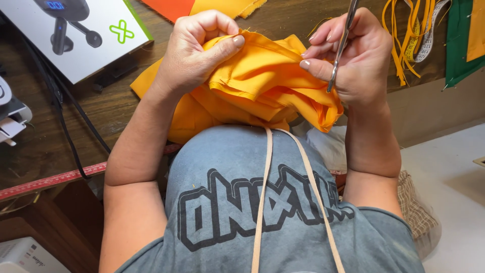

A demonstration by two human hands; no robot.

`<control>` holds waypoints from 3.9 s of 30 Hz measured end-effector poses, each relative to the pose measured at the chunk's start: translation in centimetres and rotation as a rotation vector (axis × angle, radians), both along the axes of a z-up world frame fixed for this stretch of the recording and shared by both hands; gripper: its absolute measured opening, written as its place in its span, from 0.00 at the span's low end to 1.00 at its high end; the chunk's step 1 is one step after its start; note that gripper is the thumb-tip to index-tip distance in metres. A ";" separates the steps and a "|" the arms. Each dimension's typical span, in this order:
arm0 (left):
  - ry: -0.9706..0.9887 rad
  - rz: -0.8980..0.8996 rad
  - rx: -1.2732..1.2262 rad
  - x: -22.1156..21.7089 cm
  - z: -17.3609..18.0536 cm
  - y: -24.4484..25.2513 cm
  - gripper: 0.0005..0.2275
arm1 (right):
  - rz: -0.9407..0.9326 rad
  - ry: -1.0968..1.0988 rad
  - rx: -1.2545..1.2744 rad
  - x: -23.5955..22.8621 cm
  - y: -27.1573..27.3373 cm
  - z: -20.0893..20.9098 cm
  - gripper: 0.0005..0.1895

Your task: Trimming and notching the edges of a piece of orange fabric using scissors.

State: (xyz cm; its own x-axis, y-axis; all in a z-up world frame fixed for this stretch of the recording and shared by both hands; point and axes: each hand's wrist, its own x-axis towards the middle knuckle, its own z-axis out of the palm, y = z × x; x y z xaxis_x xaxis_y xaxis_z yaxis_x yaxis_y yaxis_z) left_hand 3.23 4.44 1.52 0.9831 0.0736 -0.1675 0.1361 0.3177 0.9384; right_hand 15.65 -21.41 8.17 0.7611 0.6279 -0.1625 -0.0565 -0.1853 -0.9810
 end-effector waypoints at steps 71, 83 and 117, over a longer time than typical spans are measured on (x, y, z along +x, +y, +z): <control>0.137 -0.169 -0.153 0.9 -0.3 -0.3 0.04 | 0.847 -0.638 -0.315 5.8 -4.1 3.3 0.38; -0.009 -0.127 -0.005 1.1 -0.6 -0.3 0.03 | 0.837 -0.725 -0.372 5.4 -4.6 3.7 0.30; -0.081 -0.090 0.052 0.8 -0.9 -1.2 0.06 | 0.849 -0.803 -0.381 5.1 -2.8 4.2 0.35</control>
